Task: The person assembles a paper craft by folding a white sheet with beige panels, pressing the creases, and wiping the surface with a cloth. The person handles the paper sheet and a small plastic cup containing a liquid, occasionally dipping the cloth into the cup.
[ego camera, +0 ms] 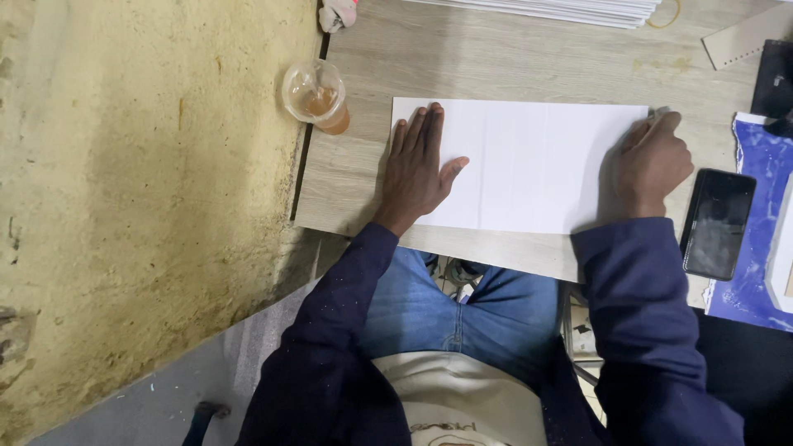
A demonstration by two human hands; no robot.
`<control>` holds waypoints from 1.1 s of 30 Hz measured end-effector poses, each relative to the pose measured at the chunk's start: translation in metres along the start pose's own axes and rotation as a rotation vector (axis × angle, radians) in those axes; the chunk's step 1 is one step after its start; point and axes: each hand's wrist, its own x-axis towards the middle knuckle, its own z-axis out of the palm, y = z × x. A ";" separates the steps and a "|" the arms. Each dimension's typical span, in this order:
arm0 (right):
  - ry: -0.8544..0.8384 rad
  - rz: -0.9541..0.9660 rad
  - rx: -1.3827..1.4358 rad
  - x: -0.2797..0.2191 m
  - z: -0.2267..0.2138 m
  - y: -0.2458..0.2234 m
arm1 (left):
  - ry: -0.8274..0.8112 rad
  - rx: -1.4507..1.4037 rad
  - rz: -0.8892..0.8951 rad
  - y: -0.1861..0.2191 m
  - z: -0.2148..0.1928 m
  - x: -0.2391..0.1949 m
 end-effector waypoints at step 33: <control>-0.237 0.031 0.074 -0.124 -0.010 0.027 | 0.033 -0.036 -0.029 0.004 -0.012 -0.002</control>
